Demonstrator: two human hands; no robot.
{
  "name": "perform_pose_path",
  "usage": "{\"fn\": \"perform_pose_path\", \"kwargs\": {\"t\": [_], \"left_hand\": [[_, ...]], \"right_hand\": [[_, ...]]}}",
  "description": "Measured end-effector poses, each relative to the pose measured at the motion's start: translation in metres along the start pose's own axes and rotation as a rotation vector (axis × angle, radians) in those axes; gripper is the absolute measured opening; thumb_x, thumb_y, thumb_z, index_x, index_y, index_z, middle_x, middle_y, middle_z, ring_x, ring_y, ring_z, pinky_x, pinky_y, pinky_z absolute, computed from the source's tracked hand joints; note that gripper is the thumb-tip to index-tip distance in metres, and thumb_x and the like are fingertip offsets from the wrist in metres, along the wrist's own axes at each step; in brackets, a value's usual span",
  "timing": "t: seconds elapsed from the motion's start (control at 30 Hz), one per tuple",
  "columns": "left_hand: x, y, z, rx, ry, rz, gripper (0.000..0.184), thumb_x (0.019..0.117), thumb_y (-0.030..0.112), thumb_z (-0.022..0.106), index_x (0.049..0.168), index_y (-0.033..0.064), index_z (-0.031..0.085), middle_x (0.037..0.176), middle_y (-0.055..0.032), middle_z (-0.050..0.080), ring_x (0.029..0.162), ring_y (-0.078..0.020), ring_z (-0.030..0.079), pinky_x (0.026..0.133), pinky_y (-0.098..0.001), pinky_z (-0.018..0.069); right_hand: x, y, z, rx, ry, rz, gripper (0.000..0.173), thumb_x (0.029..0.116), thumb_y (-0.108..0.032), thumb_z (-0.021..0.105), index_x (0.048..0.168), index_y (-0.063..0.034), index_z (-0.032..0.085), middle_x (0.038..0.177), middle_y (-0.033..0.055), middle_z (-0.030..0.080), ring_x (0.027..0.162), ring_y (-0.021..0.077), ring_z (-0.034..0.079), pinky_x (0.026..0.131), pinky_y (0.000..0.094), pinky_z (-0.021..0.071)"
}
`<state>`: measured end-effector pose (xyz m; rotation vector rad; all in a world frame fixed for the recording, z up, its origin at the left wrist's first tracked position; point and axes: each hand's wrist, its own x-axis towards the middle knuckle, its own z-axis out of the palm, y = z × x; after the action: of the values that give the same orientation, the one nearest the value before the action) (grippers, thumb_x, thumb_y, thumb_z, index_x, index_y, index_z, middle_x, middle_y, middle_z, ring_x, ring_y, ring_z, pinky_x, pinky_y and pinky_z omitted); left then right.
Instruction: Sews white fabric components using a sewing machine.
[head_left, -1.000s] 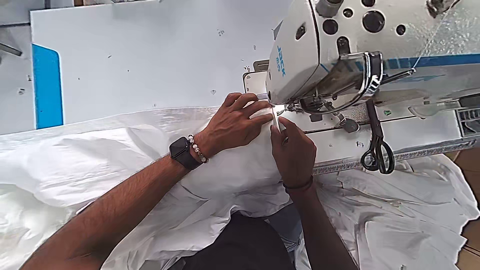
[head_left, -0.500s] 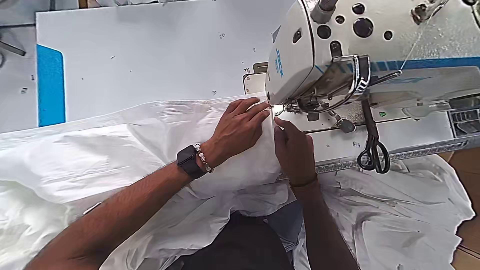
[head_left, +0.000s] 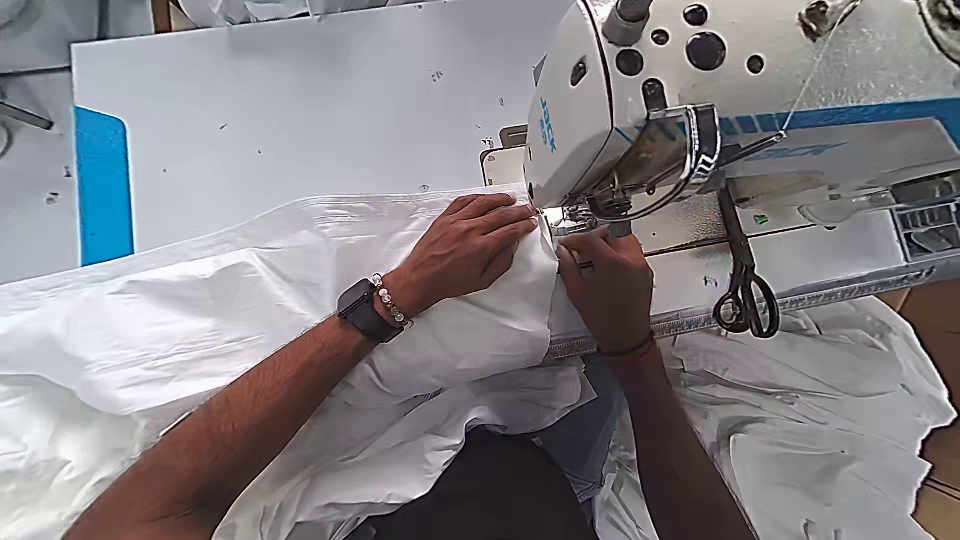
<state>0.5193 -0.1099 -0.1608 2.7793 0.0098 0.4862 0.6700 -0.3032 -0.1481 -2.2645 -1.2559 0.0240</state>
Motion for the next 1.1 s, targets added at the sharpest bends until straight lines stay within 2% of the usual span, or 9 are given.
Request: {"fn": "perform_pose_path", "kwargs": {"t": [0.1,0.2,0.4,0.5,0.63,0.8,0.87,0.97,1.1], "left_hand": [[0.001,-0.002,-0.002,0.002,-0.009,0.005,0.041,0.1030,0.023,0.046,0.137,0.0151,0.067,0.142,-0.0012,0.063,0.138,-0.0224,0.052,0.116,-0.0423,0.0395],[0.001,-0.006,-0.002,-0.009,-0.014,0.021,0.041,0.1032,0.024,0.046,0.138,0.0159,0.066,0.141,-0.0010,0.064,0.137,-0.0225,0.052,0.115,-0.0427,0.0391],[0.002,-0.015,-0.004,-0.017,-0.059,0.075,0.042,0.1033,0.028,0.045,0.140,0.0223,0.065,0.144,0.0001,0.061,0.138,-0.0237,0.050,0.115,-0.0440,0.0373],[0.003,-0.020,-0.007,-0.008,-0.072,0.105,0.042,0.1032,0.029,0.045,0.141,0.0261,0.065,0.144,-0.0001,0.061,0.136,-0.0251,0.050,0.113,-0.0452,0.0376],[0.007,-0.029,-0.008,0.021,-0.068,0.163,0.044,0.1034,0.029,0.044,0.143,0.0332,0.063,0.144,0.0034,0.061,0.135,-0.0240,0.049,0.113,-0.0447,0.0351],[0.010,-0.017,-0.005,0.032,-0.021,0.089,0.038,0.1020,0.029,0.048,0.133,0.0317,0.070,0.137,-0.0008,0.065,0.132,-0.0265,0.051,0.111,-0.0473,0.0350],[0.006,0.000,0.001,0.049,-0.011,0.005,0.039,0.1017,0.040,0.050,0.134,0.0298,0.070,0.140,-0.0041,0.062,0.134,-0.0271,0.050,0.112,-0.0477,0.0345],[0.000,0.026,0.007,0.128,-0.029,-0.116,0.057,0.0986,0.059,0.049,0.144,0.0266,0.062,0.148,-0.0063,0.055,0.140,-0.0283,0.045,0.117,-0.0494,0.0306],[-0.004,0.031,0.006,0.119,0.028,-0.125,0.047,0.0998,0.043,0.053,0.136,0.0176,0.068,0.144,-0.0055,0.061,0.136,-0.0277,0.052,0.114,-0.0485,0.0369]], "right_hand": [[-0.003,-0.011,0.013,-0.042,0.094,0.007,0.018,0.0950,-0.026,0.068,0.108,-0.0136,0.072,0.098,0.0085,0.068,0.090,0.0277,0.066,0.070,0.0432,0.0548],[-0.005,-0.010,0.015,-0.101,0.044,0.023,0.036,0.0998,-0.030,0.058,0.133,-0.0195,0.068,0.103,0.0119,0.064,0.092,0.0296,0.063,0.070,0.0442,0.0526],[-0.007,-0.008,0.019,-0.085,0.096,0.007,0.027,0.1041,-0.031,0.057,0.124,-0.0217,0.074,0.099,0.0103,0.064,0.089,0.0274,0.063,0.070,0.0422,0.0525],[-0.016,-0.011,0.020,-0.030,0.179,-0.111,0.024,0.1016,-0.023,0.061,0.121,-0.0191,0.075,0.118,0.0034,0.071,0.108,0.0224,0.065,0.087,0.0391,0.0536],[-0.033,-0.016,0.027,-0.084,0.124,-0.211,0.035,0.0980,-0.015,0.054,0.125,-0.0251,0.073,0.136,-0.0087,0.068,0.128,0.0170,0.058,0.102,0.0411,0.0433],[-0.031,-0.022,0.028,-0.144,0.206,-0.138,0.028,0.0985,-0.014,0.055,0.110,-0.0248,0.078,0.122,-0.0113,0.074,0.110,0.0140,0.064,0.091,0.0393,0.0422],[-0.030,-0.021,0.026,-0.072,0.245,-0.036,0.023,0.0981,-0.018,0.055,0.103,-0.0193,0.078,0.109,-0.0044,0.076,0.102,0.0173,0.066,0.086,0.0401,0.0459],[-0.015,-0.022,0.019,-0.057,0.129,0.181,0.030,0.0957,-0.042,0.063,0.097,-0.0140,0.073,0.099,0.0081,0.063,0.096,0.0282,0.060,0.079,0.0461,0.0481],[0.014,-0.053,0.007,-0.066,-0.048,0.216,0.024,0.0838,-0.025,0.072,0.071,-0.0077,0.062,0.090,0.0134,0.062,0.091,0.0336,0.063,0.073,0.0514,0.0500]]}}
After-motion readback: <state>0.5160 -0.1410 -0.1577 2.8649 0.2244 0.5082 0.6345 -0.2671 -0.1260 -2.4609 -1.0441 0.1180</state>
